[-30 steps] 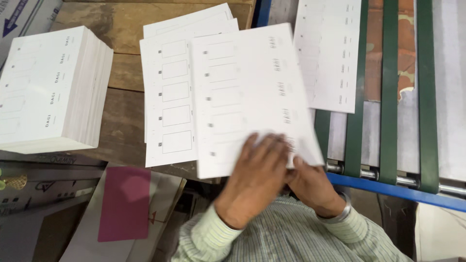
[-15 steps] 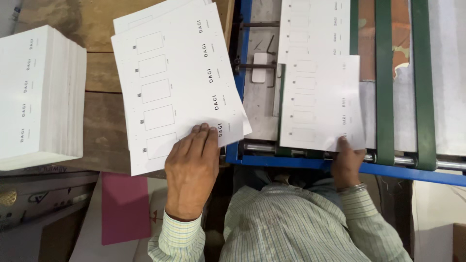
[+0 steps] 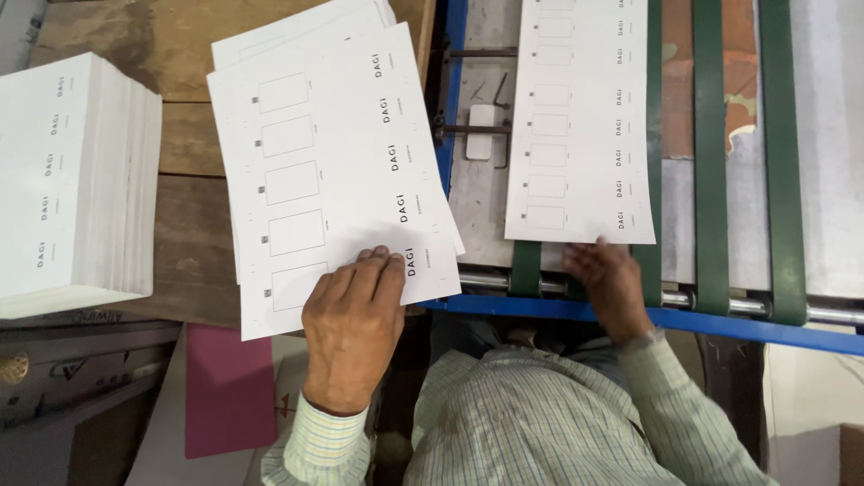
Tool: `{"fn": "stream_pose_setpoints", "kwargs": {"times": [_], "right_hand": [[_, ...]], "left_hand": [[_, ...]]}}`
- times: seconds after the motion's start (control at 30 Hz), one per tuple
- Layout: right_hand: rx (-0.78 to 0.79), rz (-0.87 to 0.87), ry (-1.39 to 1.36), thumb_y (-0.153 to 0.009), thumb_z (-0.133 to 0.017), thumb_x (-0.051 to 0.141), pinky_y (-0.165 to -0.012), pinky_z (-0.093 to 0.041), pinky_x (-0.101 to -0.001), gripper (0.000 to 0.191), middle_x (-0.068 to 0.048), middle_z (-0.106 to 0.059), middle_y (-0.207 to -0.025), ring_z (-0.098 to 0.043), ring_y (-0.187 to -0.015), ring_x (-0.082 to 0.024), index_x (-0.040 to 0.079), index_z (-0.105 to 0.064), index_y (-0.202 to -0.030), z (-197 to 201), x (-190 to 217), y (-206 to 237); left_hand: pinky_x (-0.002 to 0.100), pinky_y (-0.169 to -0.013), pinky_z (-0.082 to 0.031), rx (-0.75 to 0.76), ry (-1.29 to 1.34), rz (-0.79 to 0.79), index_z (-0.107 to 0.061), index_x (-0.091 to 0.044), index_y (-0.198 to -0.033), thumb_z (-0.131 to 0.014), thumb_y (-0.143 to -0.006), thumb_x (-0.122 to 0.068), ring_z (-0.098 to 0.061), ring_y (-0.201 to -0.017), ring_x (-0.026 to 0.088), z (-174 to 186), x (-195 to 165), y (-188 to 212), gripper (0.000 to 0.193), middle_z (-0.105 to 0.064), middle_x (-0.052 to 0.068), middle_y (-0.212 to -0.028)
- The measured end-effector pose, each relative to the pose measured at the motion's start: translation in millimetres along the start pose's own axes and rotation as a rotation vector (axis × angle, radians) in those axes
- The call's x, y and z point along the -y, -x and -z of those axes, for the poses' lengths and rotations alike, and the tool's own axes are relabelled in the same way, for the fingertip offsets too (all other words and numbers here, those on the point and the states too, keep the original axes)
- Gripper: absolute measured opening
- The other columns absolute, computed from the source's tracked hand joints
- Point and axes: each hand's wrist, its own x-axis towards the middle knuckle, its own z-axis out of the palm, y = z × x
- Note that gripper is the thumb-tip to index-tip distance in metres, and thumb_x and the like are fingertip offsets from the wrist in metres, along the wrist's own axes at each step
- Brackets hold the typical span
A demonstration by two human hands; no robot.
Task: The person takes printed sheets one at a time from a stack on a wooden table and places each sheet onto the belt of a blue printing/finishing machine, aligning it by hand so the machine pulls it through. The processed sheets accumulate in stacks beside the machine as the person repeats the feeding cycle.
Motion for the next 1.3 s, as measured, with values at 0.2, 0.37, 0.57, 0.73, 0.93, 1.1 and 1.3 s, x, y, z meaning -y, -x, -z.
{"fn": "stream_pose_setpoints", "kwargs": {"times": [0.2,0.37,0.57,0.73,0.93,1.1,1.3], "right_hand": [[0.431,-0.097,0.085,-0.106,-0.048,0.024,-0.097,-0.057,-0.0463,0.045,-0.021,-0.065,-0.129,-0.067,-0.115,-0.033,-0.007,-0.051,-0.139,-22,-3,45],[0.741,0.018,-0.211,-0.104,-0.054,0.017,-0.098,-0.059,-0.046,0.044,-0.013,-0.06,-0.139,-0.064,-0.125,-0.031,0.001,-0.044,-0.143,-55,9,82],[0.211,0.141,-0.129,-0.107,-0.055,0.005,-0.085,-0.054,-0.0339,0.042,-0.013,-0.06,-0.132,-0.062,-0.11,-0.021,-0.006,-0.047,-0.147,-42,13,49],[-0.091,0.289,-0.1,-0.103,-0.054,-0.001,-0.096,-0.065,-0.0461,0.039,-0.015,-0.062,-0.134,-0.069,-0.118,-0.028,-0.006,-0.048,-0.141,23,14,-2],[-0.237,0.327,-0.024,-0.098,-0.057,-0.001,-0.084,-0.063,-0.0443,0.04,-0.015,-0.064,-0.127,-0.07,-0.107,-0.028,-0.005,-0.05,-0.138,67,-18,0],[-0.349,0.134,-0.019,-0.1,-0.062,0.005,-0.072,-0.064,-0.0365,0.031,-0.013,-0.069,-0.115,-0.072,-0.094,-0.025,-0.006,-0.054,-0.129,50,-29,9],[-0.304,0.195,0.134,-0.104,-0.063,0.011,-0.061,-0.053,-0.0337,0.032,-0.016,-0.066,-0.113,-0.065,-0.085,-0.026,-0.005,-0.056,-0.131,22,-8,-5]], "left_hand": [[0.043,-0.087,-0.056,0.003,0.268,0.052,-0.071,-0.003,-0.116,-0.072,-0.08,0.0,-0.068,-0.102,0.03,37,3,-24,0.036,-0.073,0.011,-0.113],[0.05,-0.107,-0.047,0.112,0.172,-0.092,-0.066,0.004,-0.12,-0.072,-0.084,-0.02,-0.061,-0.122,0.033,12,-72,-39,0.043,-0.068,0.018,-0.123],[0.059,-0.111,-0.04,0.115,0.059,-0.068,-0.065,0.005,-0.125,-0.071,-0.088,-0.039,-0.058,-0.126,0.035,-8,-48,-11,0.058,-0.065,0.022,-0.129],[0.043,-0.108,-0.051,0.063,-0.194,-0.069,-0.068,0.002,-0.126,-0.069,-0.088,-0.01,-0.065,-0.125,0.03,2,4,-10,0.04,-0.069,0.018,-0.131],[0.039,-0.093,-0.059,0.037,-0.072,-0.082,-0.073,0.001,-0.116,-0.071,-0.083,-0.003,-0.071,-0.112,0.028,8,11,-8,0.034,-0.074,0.015,-0.118],[0.038,-0.088,-0.058,0.02,-0.005,-0.029,-0.075,-0.003,-0.11,-0.08,-0.081,-0.002,-0.073,-0.107,0.024,1,11,-4,0.029,-0.076,0.009,-0.111],[0.04,-0.088,-0.058,0.097,0.075,0.005,-0.075,-0.001,-0.109,-0.084,-0.068,-0.012,-0.071,-0.105,0.026,21,-1,-17,0.044,-0.075,0.012,-0.114]]}}
